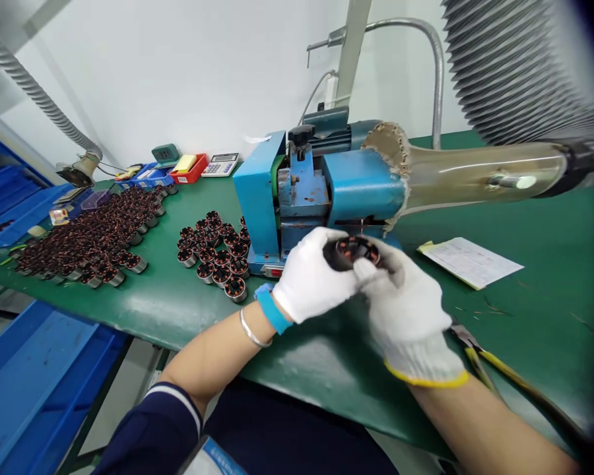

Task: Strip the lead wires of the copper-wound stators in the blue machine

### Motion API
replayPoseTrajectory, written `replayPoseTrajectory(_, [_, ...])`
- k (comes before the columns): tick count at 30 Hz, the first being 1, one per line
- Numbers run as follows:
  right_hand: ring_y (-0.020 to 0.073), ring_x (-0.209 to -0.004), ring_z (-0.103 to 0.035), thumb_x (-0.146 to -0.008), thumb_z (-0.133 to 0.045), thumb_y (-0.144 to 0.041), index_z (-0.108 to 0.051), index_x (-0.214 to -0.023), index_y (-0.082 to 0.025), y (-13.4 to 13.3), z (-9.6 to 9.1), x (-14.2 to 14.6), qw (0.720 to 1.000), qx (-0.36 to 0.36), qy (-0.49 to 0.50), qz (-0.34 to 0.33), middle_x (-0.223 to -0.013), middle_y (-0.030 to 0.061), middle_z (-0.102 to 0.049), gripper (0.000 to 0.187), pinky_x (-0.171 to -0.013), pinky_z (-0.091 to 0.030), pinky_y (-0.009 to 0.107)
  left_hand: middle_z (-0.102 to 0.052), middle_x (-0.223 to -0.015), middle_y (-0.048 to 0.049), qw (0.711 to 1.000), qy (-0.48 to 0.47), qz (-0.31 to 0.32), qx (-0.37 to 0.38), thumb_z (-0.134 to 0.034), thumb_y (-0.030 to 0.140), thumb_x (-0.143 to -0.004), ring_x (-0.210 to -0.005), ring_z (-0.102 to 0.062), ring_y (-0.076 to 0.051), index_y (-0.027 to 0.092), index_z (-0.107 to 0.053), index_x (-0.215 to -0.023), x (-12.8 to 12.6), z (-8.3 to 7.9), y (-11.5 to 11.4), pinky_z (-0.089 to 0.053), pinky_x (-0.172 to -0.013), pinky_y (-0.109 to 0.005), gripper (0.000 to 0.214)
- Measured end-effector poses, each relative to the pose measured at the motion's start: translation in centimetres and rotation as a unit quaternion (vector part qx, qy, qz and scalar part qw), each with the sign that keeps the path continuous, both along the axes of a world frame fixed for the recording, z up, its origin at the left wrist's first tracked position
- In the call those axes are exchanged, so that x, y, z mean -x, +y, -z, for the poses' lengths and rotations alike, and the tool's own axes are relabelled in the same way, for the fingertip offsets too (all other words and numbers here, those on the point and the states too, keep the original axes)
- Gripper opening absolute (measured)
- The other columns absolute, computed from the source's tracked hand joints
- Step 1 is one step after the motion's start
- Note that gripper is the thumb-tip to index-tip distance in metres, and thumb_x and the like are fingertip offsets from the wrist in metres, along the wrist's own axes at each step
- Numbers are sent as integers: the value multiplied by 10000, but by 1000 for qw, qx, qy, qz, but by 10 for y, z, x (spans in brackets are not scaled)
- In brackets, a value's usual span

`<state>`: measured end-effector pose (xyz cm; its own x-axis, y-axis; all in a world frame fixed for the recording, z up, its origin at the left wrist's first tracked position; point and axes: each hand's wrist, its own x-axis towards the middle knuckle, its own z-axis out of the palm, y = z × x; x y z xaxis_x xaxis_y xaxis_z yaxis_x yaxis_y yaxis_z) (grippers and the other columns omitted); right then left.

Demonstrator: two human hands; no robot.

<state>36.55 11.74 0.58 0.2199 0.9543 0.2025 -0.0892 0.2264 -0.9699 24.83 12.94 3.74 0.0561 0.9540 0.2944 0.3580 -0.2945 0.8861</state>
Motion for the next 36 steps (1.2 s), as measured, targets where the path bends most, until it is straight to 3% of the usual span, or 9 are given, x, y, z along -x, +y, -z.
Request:
replayPoseTrajectory(5, [311,-972,-697,-817,-706,-435,-631,-1188,-213,-16,9,1,985,-109,-127,-45,-1124,128,-693,438,-853,-589,480,-664,-1099,-70,996,-63,66,-12,-933,371,-607,-999,-647,-237,196,-546,-1103,21,19,-14,-536,-941,-414,653])
replayPoseTrajectory(8, [331,-980,-679,-869,-661,-509,-633,-1226,-231,-15,8,-5,950,-181,-249,-57,-1124,134,-679,454,-839,-579,494,-643,-1088,-64,990,-115,74,44,-937,326,-587,-1010,-633,-238,194,-516,-1098,27,23,-17,-520,-961,-436,675])
replayPoseTrajectory(11, [370,-1012,-668,-814,-701,-591,-612,-1289,-199,-9,5,-10,910,-229,-339,-65,-1141,171,-670,622,-811,-593,499,-622,-1121,-65,977,-166,78,108,-866,295,-642,-1071,-615,-245,188,-499,-1109,31,20,-18,-488,-1023,-461,603])
replayPoseTrajectory(14, [375,-977,-680,-782,-734,-548,-624,-1272,-162,-4,5,-11,881,-235,-408,-53,-1093,179,-678,634,-778,-608,487,-611,-1215,-80,944,-246,132,177,-811,287,-641,-1196,-585,-280,196,-497,-1204,36,19,-17,-446,-1094,-470,651])
replayPoseTrajectory(19, [315,-904,-703,-940,-569,-429,-606,-1282,-142,-1,9,-8,870,-247,-426,-35,-1058,151,-684,448,-743,-613,430,-602,-1348,-98,870,-374,208,244,-803,222,-515,-1371,-492,-353,218,-527,-1262,41,21,-14,-397,-1150,-469,796])
replayPoseTrajectory(26, [335,-958,-685,-1022,-441,-391,-544,-1361,-161,-1,7,-11,846,-288,-448,-21,-1131,167,-681,422,-770,-595,460,-565,-1424,-80,883,-358,209,221,-889,152,-458,-1426,-441,-326,251,-526,-1283,40,28,-11,-328,-1219,-464,907])
replayPoseTrajectory(30, [307,-782,-681,-1003,-436,-325,-634,-1277,-171,1,7,-16,828,-312,-467,-14,-946,141,-706,372,-670,-569,442,-579,-1370,-82,905,-314,182,221,-886,176,-536,-1352,-503,-303,244,-516,-1292,37,28,-12,-385,-1173,-466,845])
replayPoseTrajectory(32, [271,-723,-673,-973,-470,-294,-697,-1189,-203,-2,5,-17,845,-308,-437,-29,-871,104,-710,326,-642,-559,410,-611,-1287,-83,911,-286,178,236,-873,216,-586,-1230,-583,-289,229,-527,-1264,37,25,-13,-447,-1105,-478,762])
replayPoseTrajectory(36, [202,-691,-678,-932,-614,-311,-766,-1043,-227,-5,-7,-20,977,-125,-171,24,-852,61,-726,206,-605,-552,327,-649,-1077,-44,932,-212,156,250,-849,184,-579,-955,-651,-229,206,-528,-1189,36,23,-13,-528,-978,-475,689])
